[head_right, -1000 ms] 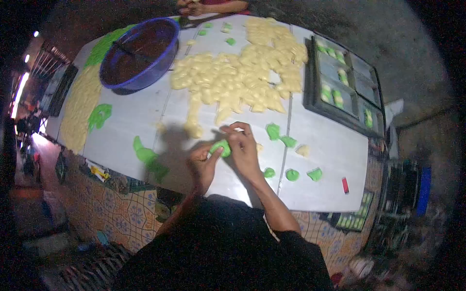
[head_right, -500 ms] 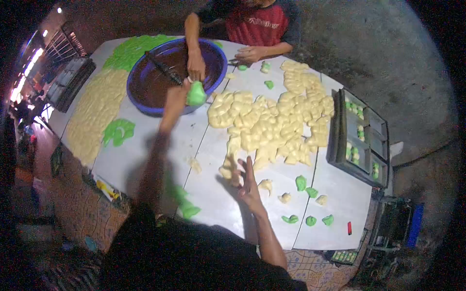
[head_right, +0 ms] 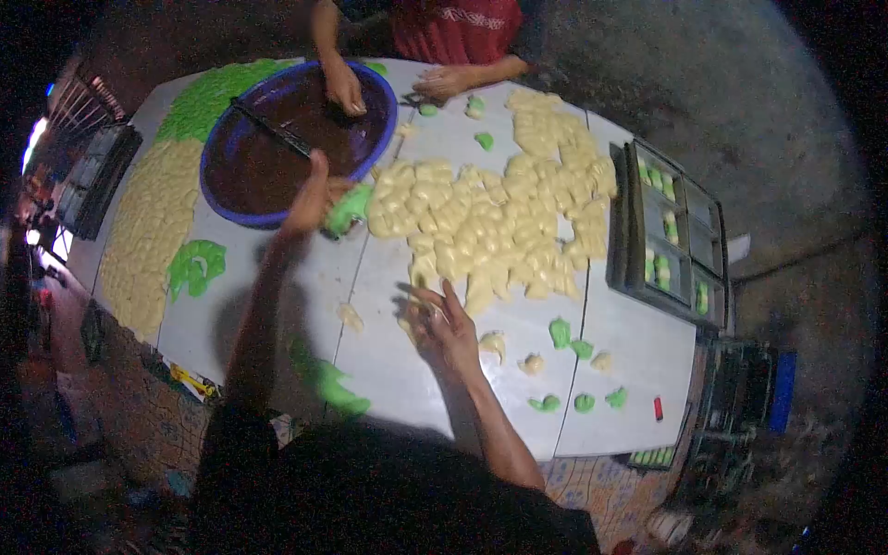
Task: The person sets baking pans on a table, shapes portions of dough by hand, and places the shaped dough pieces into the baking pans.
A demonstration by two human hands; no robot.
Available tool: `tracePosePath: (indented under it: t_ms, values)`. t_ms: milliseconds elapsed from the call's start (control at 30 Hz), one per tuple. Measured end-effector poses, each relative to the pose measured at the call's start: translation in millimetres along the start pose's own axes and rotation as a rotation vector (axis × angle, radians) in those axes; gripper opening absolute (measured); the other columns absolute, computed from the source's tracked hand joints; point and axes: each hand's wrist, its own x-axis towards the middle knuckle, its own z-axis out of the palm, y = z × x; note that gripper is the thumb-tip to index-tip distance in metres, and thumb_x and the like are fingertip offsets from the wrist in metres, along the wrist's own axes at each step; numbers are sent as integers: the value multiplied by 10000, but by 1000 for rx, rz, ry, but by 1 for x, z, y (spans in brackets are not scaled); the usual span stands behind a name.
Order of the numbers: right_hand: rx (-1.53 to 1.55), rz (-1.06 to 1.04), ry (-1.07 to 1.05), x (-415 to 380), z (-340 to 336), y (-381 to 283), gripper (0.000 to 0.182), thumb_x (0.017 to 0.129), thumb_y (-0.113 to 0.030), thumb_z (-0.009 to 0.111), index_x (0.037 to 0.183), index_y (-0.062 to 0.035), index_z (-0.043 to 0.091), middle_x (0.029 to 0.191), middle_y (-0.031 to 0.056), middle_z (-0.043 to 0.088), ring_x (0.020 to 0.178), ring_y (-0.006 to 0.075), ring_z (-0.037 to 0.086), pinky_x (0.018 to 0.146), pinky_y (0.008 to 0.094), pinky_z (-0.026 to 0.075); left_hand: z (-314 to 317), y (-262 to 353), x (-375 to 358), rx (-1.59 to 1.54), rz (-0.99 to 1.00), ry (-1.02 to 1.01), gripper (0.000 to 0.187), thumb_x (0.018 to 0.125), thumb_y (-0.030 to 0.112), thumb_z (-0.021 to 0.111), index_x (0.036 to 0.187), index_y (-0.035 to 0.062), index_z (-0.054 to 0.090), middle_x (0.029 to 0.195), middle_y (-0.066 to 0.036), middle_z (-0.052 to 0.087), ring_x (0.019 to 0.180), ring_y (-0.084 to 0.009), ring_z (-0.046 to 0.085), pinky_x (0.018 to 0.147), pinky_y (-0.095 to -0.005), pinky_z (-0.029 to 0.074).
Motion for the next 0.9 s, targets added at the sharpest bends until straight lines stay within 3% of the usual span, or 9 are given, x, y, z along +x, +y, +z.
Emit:
tracePosePath:
  t_ms: [67,167,267,333,400,567,667,833,900]
  values:
    - [112,108,68,3,5,6,510,948,-180,560,1378,14,365,1189,125,540,955,152,573,753,241,492,54,-14,-71,-526,-107,-391,1064,839,792,120,1316,-110,424,1163,-211,599,896,-230,633,846,-327,483]
    - [-120,183,188,-12,-5,7,264,958,-172,549,1096,45,609,802,22,624,634,66,521,677,183,452,120,-58,-135,-793,-136,-53,740,977,569,276,1337,-59,428,1099,-131,616,965,-189,601,908,-339,449]
    - [-367,52,253,-44,-9,-3,275,905,-137,606,1116,41,606,915,57,617,726,131,528,730,257,465,148,-68,-173,-854,-201,98,538,962,311,511,1370,-23,404,1265,-160,541,1121,-260,538,988,-403,403]
    - [-1392,-660,15,-71,-13,-8,330,818,-72,664,1132,15,613,1104,95,561,860,196,491,769,299,430,155,-66,-195,-464,-56,26,492,954,216,525,1361,-35,409,1257,-154,540,1119,-272,540,967,-411,424]
    - [-1335,-512,-139,-91,-31,-16,371,759,15,644,1128,-18,624,1171,112,509,980,253,477,851,339,419,171,-70,-212,20,213,61,402,934,13,512,1319,-74,436,1166,-148,571,1059,-287,584,887,-401,514]
    - [-714,-457,-18,-114,-63,-27,259,770,11,671,1026,-7,639,1138,131,537,1020,212,552,871,301,452,201,-102,-227,-391,42,-95,272,966,99,496,1113,-124,545,1011,-178,617,896,-265,658,841,-358,576]
    - [-835,-409,-49,-136,-56,-42,241,804,-3,664,1044,10,647,1136,126,547,1047,188,556,863,283,465,221,-112,-236,-370,64,-46,305,962,208,540,942,-96,562,913,-154,636,849,-212,663,770,-316,581]
    - [-964,-49,42,-153,-86,-32,231,851,-68,652,1073,-7,668,1020,87,608,877,127,560,728,236,451,247,-137,-240,-428,-68,44,330,917,152,610,1175,4,465,911,-87,617,783,-152,621,691,-267,558]
    - [-813,-144,30,-156,-81,-31,327,881,-99,626,1203,-46,616,990,74,580,857,117,523,725,244,440,249,-154,-240,-233,272,31,515,872,37,636,1290,67,338,933,-84,600,832,-156,612,715,-276,544]
